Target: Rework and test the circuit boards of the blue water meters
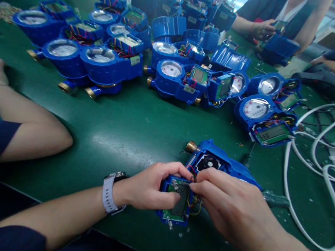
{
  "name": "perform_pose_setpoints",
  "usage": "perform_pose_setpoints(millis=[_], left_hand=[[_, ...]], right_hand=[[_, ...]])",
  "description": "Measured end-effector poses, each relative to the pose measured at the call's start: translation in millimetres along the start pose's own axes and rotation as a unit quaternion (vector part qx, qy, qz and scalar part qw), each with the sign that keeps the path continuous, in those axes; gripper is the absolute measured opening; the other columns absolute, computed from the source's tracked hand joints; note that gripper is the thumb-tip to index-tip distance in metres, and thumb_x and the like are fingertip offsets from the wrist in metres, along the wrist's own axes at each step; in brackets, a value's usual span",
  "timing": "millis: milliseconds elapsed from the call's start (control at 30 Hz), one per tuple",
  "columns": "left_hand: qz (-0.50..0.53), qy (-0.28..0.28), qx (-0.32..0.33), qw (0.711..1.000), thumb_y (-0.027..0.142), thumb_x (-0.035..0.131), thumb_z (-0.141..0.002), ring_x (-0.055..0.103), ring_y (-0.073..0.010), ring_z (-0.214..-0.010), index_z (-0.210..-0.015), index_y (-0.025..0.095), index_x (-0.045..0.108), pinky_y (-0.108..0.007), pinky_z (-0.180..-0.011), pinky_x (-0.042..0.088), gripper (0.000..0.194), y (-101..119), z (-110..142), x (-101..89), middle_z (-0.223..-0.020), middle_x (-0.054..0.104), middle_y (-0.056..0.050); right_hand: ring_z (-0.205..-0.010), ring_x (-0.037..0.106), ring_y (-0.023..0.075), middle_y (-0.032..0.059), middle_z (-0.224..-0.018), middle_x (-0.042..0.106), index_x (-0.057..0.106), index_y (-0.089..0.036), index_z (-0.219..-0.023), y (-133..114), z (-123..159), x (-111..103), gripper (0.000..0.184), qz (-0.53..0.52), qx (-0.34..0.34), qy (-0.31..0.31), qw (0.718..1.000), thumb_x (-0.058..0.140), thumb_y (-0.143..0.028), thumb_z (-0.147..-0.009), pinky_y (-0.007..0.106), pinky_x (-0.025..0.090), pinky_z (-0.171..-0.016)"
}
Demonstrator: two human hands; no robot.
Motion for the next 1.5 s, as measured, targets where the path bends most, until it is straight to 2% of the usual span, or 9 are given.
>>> perform_pose_setpoints(millis=[267, 433, 600, 733, 1100, 1200, 1367, 1500], left_hand=[[0.023, -0.022, -0.019, 0.999, 0.018, 0.057, -0.072, 0.056, -0.0139, -0.071, -0.108, 0.014, 0.055, -0.029, -0.066, 0.048, 0.037, -3.2, -1.2, 3.4, -0.088, 0.063, -0.004], [0.049, -0.025, -0.024, 0.998, 0.018, 0.058, -0.071, 0.053, -0.012, -0.068, -0.106, 0.015, 0.055, -0.025, -0.062, 0.046, 0.036, -3.9, -2.5, 4.2, -0.084, 0.06, -0.002], [0.048, -0.012, -0.014, 0.999, 0.019, 0.059, -0.071, 0.053, -0.0124, -0.071, -0.105, 0.015, 0.054, -0.026, -0.065, 0.045, 0.034, -3.1, -2.5, 2.9, -0.085, 0.059, -0.001], [0.025, -0.002, -0.007, 1.0, 0.02, 0.058, -0.072, 0.052, -0.0123, -0.07, -0.105, 0.015, 0.054, -0.026, -0.065, 0.045, 0.034, -2.1, -2.9, 0.4, -0.084, 0.058, 0.0], [-0.017, -0.005, -0.001, 1.0, 0.017, 0.057, -0.071, 0.049, -0.0117, -0.066, -0.103, 0.014, 0.057, -0.024, -0.061, 0.042, 0.033, 0.9, -1.1, 3.6, -0.079, 0.057, 0.001], [-0.008, -0.005, 0.008, 1.0, 0.017, 0.057, -0.071, 0.049, -0.0122, -0.068, -0.102, 0.014, 0.058, -0.024, -0.061, 0.043, 0.032, 2.0, -1.6, 4.5, -0.079, 0.057, 0.0], [0.011, 0.004, 0.008, 1.0, 0.018, 0.058, -0.072, 0.049, -0.011, -0.066, -0.104, 0.014, 0.056, -0.023, -0.061, 0.042, 0.033, 2.1, -1.0, 2.5, -0.079, 0.057, 0.001], [0.015, 0.0, 0.012, 1.0, 0.017, 0.058, -0.071, 0.049, -0.0103, -0.065, -0.104, 0.015, 0.056, -0.023, -0.061, 0.042, 0.033, 2.4, -0.8, 2.5, -0.078, 0.057, 0.002]], right_hand=[[-0.068, 0.055, 0.0143, 0.0066, -0.084, 0.06, 0.064, -0.014, -0.091, 8.0, 1.8, 5.4, 0.028, -0.057, 0.003, -0.007, 0.998, 0.038, -0.007, -0.092, 0.024, 0.038, -0.054], [-0.069, 0.056, 0.0139, 0.0065, -0.085, 0.06, 0.064, -0.014, -0.093, 7.7, 3.7, 5.1, 0.027, -0.086, 0.004, 0.0, 0.996, 0.038, -0.007, -0.093, 0.024, 0.039, -0.056], [-0.071, 0.057, 0.0151, 0.0061, -0.086, 0.06, 0.064, -0.014, -0.093, 5.6, 3.9, 3.0, 0.024, -0.068, 0.025, 0.009, 0.997, 0.041, -0.007, -0.092, 0.025, 0.041, -0.058], [-0.067, 0.055, 0.0165, 0.0056, -0.085, 0.059, 0.064, -0.015, -0.091, 1.3, 0.9, 2.2, 0.027, -0.025, 0.033, 0.008, 0.999, 0.039, -0.005, -0.088, 0.027, 0.039, -0.053], [-0.06, 0.053, 0.0169, 0.0054, -0.079, 0.057, 0.066, -0.015, -0.088, -8.2, -5.0, 0.9, 0.032, 0.006, 0.016, -0.007, 1.0, 0.037, -0.001, -0.084, 0.028, 0.034, -0.047], [-0.06, 0.053, 0.018, 0.0058, -0.078, 0.057, 0.066, -0.015, -0.087, -9.8, -6.5, -0.9, 0.032, 0.021, 0.003, 0.008, 1.0, 0.037, -0.001, -0.082, 0.028, 0.034, -0.047], [-0.064, 0.057, 0.0177, 0.0057, -0.082, 0.058, 0.065, -0.016, -0.09, -4.3, -4.5, -4.0, 0.029, 0.001, 0.027, -0.01, 1.0, 0.039, -0.004, -0.084, 0.027, 0.037, -0.049], [-0.059, 0.056, 0.0172, 0.0043, -0.08, 0.059, 0.065, -0.017, -0.087, -6.8, -3.6, -9.0, 0.029, 0.03, 0.016, -0.015, 0.999, 0.04, -0.003, -0.081, 0.027, 0.037, -0.046]])
Point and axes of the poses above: each hand's wrist, its own z-axis away from the middle knuckle, its own x-axis out of the palm, y = z × x, the point moved 4 cm from there along -z, towards the middle knuckle
